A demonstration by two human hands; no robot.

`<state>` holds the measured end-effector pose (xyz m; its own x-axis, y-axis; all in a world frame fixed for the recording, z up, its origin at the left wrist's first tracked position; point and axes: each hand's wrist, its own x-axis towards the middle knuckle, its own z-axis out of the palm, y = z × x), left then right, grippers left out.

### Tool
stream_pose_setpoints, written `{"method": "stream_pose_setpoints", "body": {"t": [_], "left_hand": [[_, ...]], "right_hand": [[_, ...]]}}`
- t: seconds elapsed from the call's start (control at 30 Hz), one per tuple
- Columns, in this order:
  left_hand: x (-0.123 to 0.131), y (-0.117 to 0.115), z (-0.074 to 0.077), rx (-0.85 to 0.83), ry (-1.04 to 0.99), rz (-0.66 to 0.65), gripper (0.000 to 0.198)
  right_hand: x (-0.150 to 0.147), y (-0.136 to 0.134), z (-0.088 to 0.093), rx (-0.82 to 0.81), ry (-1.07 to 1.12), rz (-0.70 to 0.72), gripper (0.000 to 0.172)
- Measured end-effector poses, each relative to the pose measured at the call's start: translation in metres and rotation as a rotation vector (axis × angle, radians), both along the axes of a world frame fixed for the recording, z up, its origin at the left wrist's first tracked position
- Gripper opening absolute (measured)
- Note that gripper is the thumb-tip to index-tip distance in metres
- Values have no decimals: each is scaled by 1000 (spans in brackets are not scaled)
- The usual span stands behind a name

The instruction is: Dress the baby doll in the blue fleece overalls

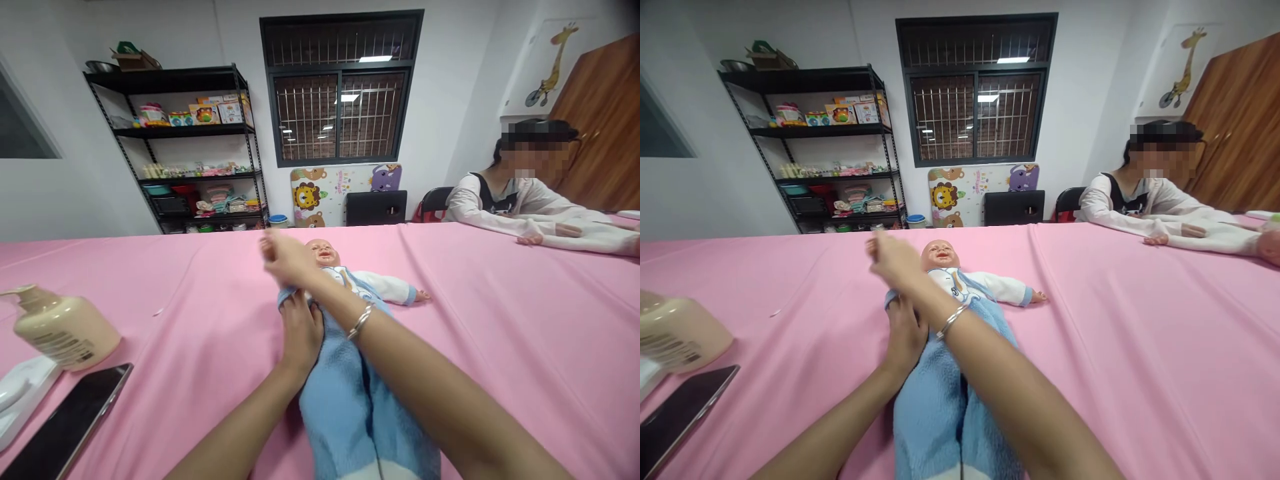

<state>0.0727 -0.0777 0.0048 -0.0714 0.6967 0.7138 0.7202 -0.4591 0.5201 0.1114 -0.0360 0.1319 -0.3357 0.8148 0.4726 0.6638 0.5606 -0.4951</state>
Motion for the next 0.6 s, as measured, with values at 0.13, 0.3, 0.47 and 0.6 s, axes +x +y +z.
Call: {"method": "stream_pose_setpoints", "body": {"t": [0.13,0.3,0.47,0.6], "left_hand": [[2,-11,13,170,53,19,48],[-6,-6,22,241,66,31,62],[-17,0,22,243,86,18,56],[-23,1,28,173,139,-82,34]], "right_hand": [[60,12,4,-194,196,58,36],[84,-17,-7,-344,106,424,41],[74,-29,-6,-210,-62,195,48],[80,-31,-2,-169,-153,149,39]]}}
